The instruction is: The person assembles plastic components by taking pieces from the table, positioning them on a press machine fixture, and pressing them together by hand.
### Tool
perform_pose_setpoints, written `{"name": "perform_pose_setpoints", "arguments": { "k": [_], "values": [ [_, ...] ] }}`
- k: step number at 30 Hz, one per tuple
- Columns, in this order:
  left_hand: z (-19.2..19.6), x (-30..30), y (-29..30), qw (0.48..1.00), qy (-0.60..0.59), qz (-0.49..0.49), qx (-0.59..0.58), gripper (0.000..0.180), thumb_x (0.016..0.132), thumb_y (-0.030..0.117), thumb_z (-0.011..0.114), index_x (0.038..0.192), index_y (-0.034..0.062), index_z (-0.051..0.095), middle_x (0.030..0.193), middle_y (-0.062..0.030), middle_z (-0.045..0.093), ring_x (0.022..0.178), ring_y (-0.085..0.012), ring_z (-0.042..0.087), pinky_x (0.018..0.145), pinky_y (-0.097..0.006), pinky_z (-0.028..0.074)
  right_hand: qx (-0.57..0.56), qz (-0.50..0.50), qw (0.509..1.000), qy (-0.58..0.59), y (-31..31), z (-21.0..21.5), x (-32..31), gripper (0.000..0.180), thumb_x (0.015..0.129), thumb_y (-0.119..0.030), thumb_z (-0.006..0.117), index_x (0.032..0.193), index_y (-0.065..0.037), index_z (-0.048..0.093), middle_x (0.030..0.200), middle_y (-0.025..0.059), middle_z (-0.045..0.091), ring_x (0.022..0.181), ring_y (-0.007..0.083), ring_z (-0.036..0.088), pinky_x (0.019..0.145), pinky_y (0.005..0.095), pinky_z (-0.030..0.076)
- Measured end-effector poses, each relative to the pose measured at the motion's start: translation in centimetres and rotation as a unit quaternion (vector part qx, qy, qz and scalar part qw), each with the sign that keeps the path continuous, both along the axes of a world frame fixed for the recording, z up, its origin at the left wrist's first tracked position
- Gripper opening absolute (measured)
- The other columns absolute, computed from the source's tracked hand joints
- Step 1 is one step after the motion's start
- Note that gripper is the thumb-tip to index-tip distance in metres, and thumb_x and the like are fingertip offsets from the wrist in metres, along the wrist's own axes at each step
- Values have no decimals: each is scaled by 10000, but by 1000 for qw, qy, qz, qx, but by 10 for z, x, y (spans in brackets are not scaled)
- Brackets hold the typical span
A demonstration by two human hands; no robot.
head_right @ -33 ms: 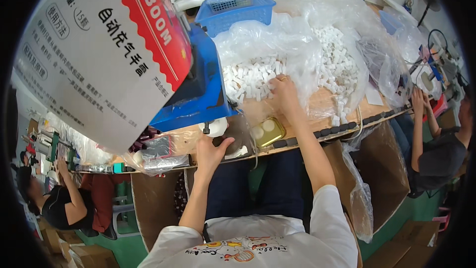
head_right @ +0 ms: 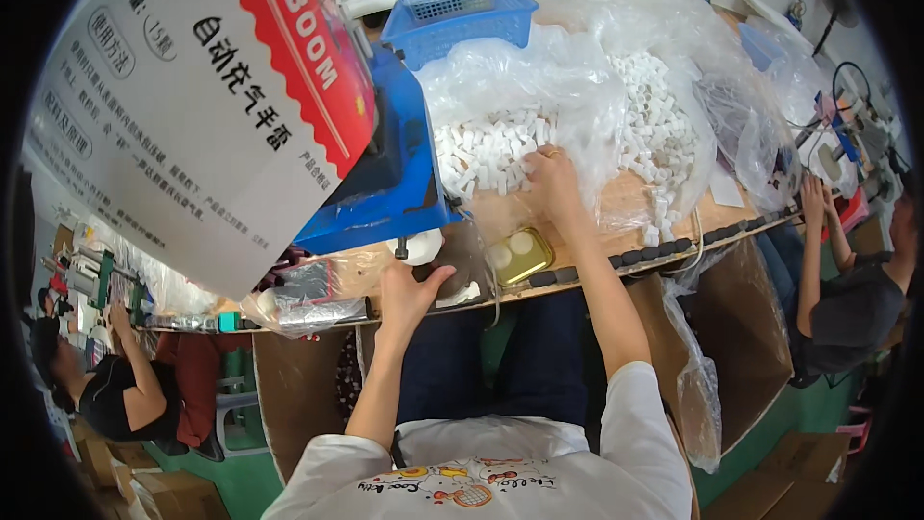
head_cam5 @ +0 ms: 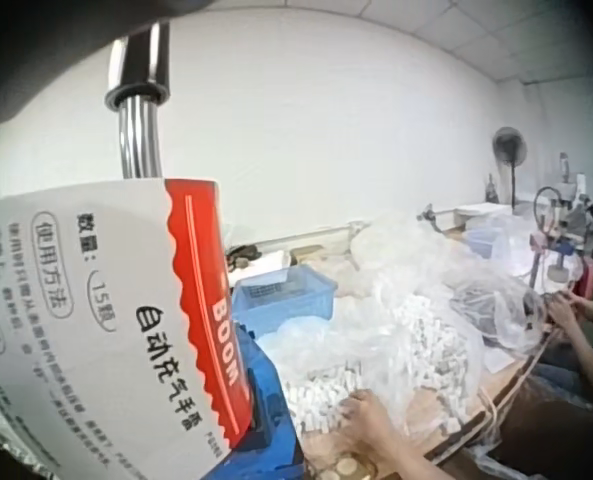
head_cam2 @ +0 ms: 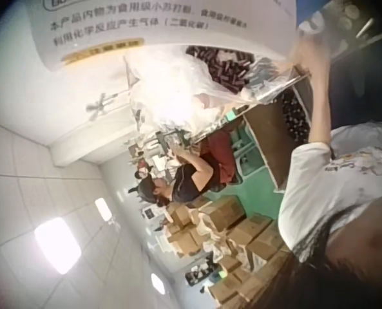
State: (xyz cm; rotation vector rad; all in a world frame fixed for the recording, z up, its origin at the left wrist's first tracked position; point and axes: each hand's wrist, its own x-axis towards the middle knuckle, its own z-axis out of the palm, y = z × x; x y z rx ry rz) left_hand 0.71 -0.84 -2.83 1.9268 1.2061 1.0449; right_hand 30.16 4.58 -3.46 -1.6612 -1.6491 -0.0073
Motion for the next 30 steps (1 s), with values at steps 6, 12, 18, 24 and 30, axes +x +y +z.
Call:
{"name": "perform_pose_setpoints", "arguments": {
  "k": [6, 12, 18, 24, 30],
  "values": [
    [20, -24, -16, 999, -19, -28, -32, 761, 672, 81, 885, 1357, 15, 560, 1211, -180, 686, 1189, -349, 631, 999, -403, 492, 33, -3, 999, 33, -14, -16, 14, 329, 792, 95, 628, 1101, 15, 709, 1154, 209, 665, 1055, 377, 646, 862, 395, 536],
    [14, -31, -13, 996, -68, -39, -38, 857, 685, -1, 839, 1464, 2, 482, 1370, -199, 610, 1271, -279, 591, 1073, -388, 445, 27, -22, 996, 79, -10, -8, 14, 368, 840, 103, 602, 1189, 7, 663, 1130, 230, 677, 980, 376, 677, 813, 409, 544],
    [6, -11, 12, 998, -50, -12, 23, 333, 767, 69, 781, 1087, 16, 708, 1123, -169, 674, 1056, -382, 631, 889, -433, 498, 112, -71, 985, 111, 14, -8, 6, 395, 971, 10, 449, 1364, -3, 486, 1193, 268, 634, 1025, 353, 683, 815, 387, 550],
    [-14, 3, -1, 995, -77, -32, 60, 294, 790, 76, 779, 1053, -14, 683, 1003, -185, 690, 1017, -369, 646, 1084, -481, 442, 198, -60, 977, 53, -6, -11, 13, 190, 872, 86, 540, 1026, 8, 619, 1002, 175, 569, 919, 327, 587, 762, 383, 508],
    [28, -13, -15, 965, -255, 35, 48, 273, 794, 80, 779, 1037, -13, 697, 997, -178, 706, 1010, -354, 670, 965, -442, 503, 209, -2, 952, 225, 2, -47, 30, 196, 859, 73, 564, 1021, 6, 650, 1013, 177, 589, 932, 322, 590, 797, 388, 500]
  ]
}}
